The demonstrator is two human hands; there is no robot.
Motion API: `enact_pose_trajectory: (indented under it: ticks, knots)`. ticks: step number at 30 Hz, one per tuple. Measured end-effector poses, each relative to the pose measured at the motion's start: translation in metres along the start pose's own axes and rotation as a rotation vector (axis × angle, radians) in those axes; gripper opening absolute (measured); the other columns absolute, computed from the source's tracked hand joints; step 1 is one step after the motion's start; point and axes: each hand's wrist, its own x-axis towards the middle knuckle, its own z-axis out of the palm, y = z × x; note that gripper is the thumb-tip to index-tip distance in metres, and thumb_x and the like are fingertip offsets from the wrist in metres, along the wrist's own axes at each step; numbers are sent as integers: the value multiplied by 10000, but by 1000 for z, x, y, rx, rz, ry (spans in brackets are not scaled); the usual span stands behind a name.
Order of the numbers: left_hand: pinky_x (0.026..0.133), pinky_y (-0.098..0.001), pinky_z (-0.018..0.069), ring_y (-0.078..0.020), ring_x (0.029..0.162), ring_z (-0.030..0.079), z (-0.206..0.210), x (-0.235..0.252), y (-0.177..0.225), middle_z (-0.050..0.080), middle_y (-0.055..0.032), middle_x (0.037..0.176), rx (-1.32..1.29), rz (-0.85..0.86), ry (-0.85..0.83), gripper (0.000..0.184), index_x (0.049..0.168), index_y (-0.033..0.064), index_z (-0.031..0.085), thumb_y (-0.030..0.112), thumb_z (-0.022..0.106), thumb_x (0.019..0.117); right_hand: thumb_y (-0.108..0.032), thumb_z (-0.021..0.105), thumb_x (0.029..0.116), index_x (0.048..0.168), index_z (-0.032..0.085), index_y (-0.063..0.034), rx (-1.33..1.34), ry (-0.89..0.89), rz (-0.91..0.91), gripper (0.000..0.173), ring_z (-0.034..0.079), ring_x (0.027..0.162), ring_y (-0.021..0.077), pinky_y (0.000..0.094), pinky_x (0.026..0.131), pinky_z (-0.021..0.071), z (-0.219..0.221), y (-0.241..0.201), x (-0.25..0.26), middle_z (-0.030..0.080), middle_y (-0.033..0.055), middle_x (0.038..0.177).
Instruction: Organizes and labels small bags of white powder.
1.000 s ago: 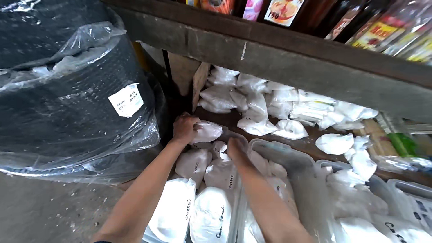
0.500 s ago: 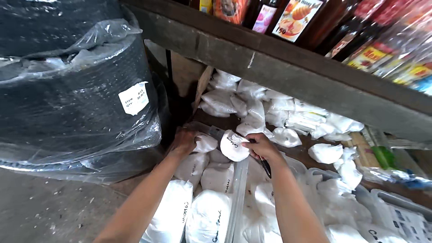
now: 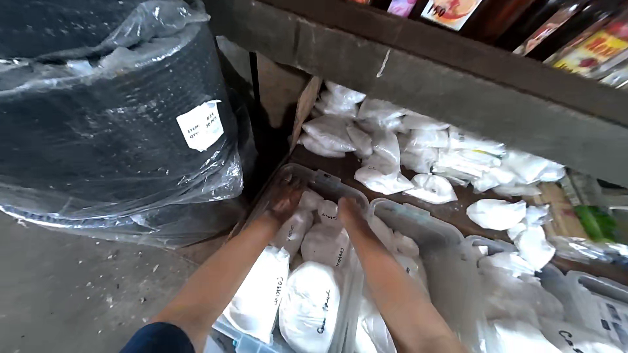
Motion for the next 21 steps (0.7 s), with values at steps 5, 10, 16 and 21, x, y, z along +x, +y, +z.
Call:
enact_pose_trajectory:
  ticks: [5,10,16,21]
  knots:
    - [1131,-594,402,-429,1417,460,9,-38,30,456,-225,1553,-23,-21,-345,536,1530,27,435,283,535,1070,-21,690,922,1334,563,101,-4,-65,-96,448,511,1342,439,580,1094,429,-17,-7,-24,544,307,1401]
    - [1172,-616,339,-433,1507,323,9,-36,45,290,-181,1670,10,-56,-450,615,1611,50,290,157,534,1057,4,707,894,1286,615,82,96,-106,-126,410,555,1288,447,602,1052,463,21,10,-23,560,303,1383]
    - [1245,-657,42,-426,1585,40,39,-65,97,126,-164,1723,-233,335,-500,564,1614,122,343,354,395,1103,-48,611,990,1439,561,-39,446,224,-263,451,643,1185,369,498,1035,512,4,67,-104,653,246,1274]
    - [1224,-693,-4,-438,1584,-9,51,-73,116,26,-166,1731,-57,305,-444,655,1657,123,192,465,300,1109,-83,474,1044,1286,695,-59,434,443,-9,329,673,1132,335,520,1009,516,21,195,-204,699,186,1215]
